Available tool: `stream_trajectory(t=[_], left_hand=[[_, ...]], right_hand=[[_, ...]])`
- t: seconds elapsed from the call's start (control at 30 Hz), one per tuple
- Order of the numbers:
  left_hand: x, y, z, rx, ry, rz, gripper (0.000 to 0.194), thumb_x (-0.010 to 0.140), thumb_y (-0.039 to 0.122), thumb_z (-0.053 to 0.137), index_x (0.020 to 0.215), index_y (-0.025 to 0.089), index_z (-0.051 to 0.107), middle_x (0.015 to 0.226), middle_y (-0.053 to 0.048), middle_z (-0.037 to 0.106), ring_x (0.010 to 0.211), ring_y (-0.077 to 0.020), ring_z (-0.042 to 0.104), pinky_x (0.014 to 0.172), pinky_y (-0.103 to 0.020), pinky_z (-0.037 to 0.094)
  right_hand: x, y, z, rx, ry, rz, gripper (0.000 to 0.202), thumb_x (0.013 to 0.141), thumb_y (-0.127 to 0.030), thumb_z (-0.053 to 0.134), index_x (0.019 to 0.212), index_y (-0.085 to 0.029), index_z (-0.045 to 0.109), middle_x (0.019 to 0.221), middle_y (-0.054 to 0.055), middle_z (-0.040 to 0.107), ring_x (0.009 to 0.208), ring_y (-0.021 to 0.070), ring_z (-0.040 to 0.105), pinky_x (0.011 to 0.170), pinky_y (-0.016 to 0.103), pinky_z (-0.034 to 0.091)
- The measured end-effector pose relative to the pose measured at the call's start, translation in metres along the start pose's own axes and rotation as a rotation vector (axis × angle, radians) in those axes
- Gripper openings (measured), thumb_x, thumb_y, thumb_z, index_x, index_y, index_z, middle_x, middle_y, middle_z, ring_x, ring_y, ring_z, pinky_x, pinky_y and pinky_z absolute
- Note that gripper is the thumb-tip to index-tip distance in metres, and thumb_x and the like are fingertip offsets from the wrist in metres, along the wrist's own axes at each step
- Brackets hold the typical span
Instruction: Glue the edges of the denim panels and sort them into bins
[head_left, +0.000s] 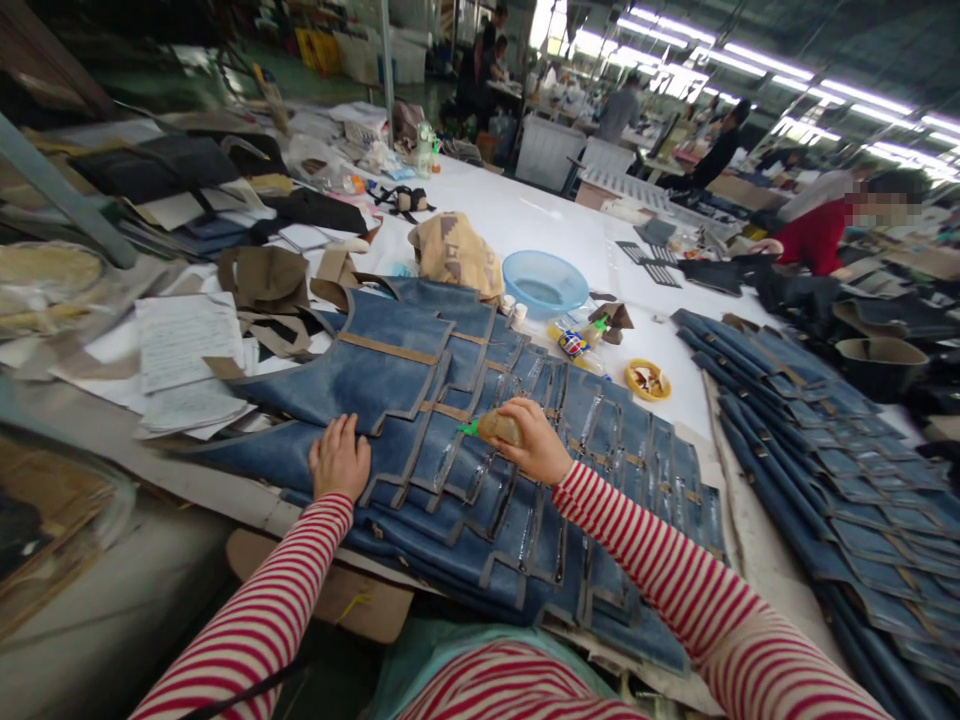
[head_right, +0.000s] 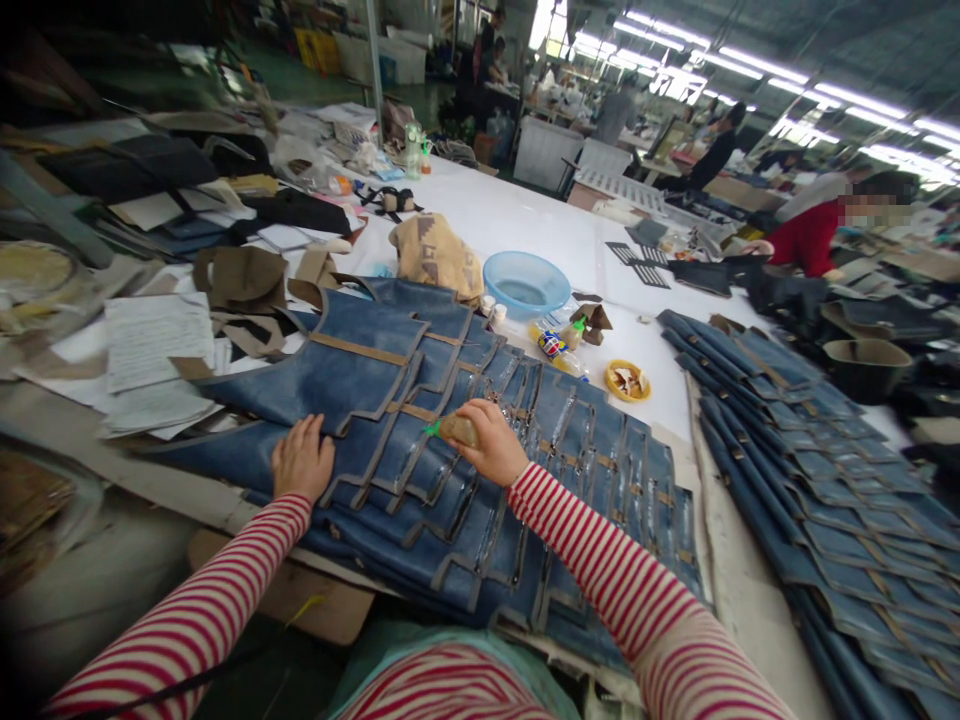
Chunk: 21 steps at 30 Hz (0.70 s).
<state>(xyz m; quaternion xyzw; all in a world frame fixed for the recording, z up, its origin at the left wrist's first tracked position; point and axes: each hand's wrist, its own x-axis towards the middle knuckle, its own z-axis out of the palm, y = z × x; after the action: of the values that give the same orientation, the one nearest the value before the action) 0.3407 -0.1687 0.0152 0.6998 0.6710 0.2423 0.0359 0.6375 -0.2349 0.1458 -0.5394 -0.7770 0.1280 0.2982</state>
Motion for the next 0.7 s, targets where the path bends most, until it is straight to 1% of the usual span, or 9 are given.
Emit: stream_trajectory(t=[0.07, 0.2, 0.37, 0.43, 0.57, 0.7], left_hand=[[0.000, -0.001, 0.001, 0.003, 0.005, 0.001, 0.048, 0.087, 0.031, 0.028, 0.130, 0.014, 0.038, 0.133, -0.013, 0.043, 0.125, -0.0238, 0.034, 0.104, -0.043, 0.020], [0.000, -0.002, 0.001, 0.013, -0.007, 0.004, 0.048, 0.087, 0.031, 0.028, 0.130, 0.014, 0.038, 0.133, -0.013, 0.043, 0.125, -0.0239, 0.034, 0.104, -0.043, 0.020], [0.001, -0.001, 0.000, 0.019, -0.004, 0.001, 0.047, 0.087, 0.031, 0.028, 0.129, 0.014, 0.039, 0.133, -0.013, 0.044, 0.124, -0.0239, 0.035, 0.103, -0.044, 0.021], [0.000, 0.000, 0.000, 0.014, -0.005, 0.000, 0.047, 0.087, 0.031, 0.029, 0.129, 0.015, 0.039, 0.132, -0.013, 0.044, 0.124, -0.0238, 0.034, 0.103, -0.043, 0.021], [0.000, 0.000, 0.000, 0.008, 0.008, 0.001, 0.047, 0.086, 0.031, 0.029, 0.129, 0.015, 0.039, 0.132, -0.012, 0.044, 0.125, -0.0235, 0.034, 0.104, -0.043, 0.020], [0.001, -0.001, 0.001, 0.025, 0.006, 0.009, 0.047, 0.087, 0.031, 0.028, 0.129, 0.014, 0.039, 0.132, -0.013, 0.045, 0.124, -0.0240, 0.035, 0.103, -0.043, 0.021]], right_hand=[[0.003, 0.004, -0.002, -0.003, 0.001, 0.006, 0.040, 0.075, -0.032, 0.059, 0.111, -0.022, 0.046, 0.112, 0.010, 0.047, 0.109, 0.0217, 0.044, 0.095, 0.043, 0.039], [0.001, 0.004, -0.002, 0.032, -0.050, -0.020, 0.043, 0.075, -0.033, 0.060, 0.114, -0.023, 0.045, 0.114, 0.010, 0.047, 0.109, 0.0215, 0.044, 0.094, 0.043, 0.040], [0.009, 0.014, -0.002, -0.026, 0.042, 0.011, 0.039, 0.075, -0.032, 0.059, 0.111, -0.022, 0.047, 0.112, 0.010, 0.048, 0.109, 0.0216, 0.043, 0.095, 0.043, 0.038], [0.012, 0.017, -0.003, -0.031, 0.044, 0.023, 0.040, 0.075, -0.032, 0.059, 0.112, -0.023, 0.046, 0.113, 0.010, 0.047, 0.109, 0.0219, 0.043, 0.095, 0.043, 0.038], [0.014, 0.019, -0.003, -0.027, 0.014, -0.004, 0.040, 0.076, -0.033, 0.058, 0.113, -0.023, 0.046, 0.114, 0.009, 0.047, 0.110, 0.0217, 0.043, 0.095, 0.043, 0.039], [0.019, 0.022, -0.004, -0.050, 0.067, 0.030, 0.039, 0.075, -0.032, 0.060, 0.111, -0.022, 0.047, 0.111, 0.009, 0.048, 0.108, 0.0222, 0.044, 0.094, 0.043, 0.039]])
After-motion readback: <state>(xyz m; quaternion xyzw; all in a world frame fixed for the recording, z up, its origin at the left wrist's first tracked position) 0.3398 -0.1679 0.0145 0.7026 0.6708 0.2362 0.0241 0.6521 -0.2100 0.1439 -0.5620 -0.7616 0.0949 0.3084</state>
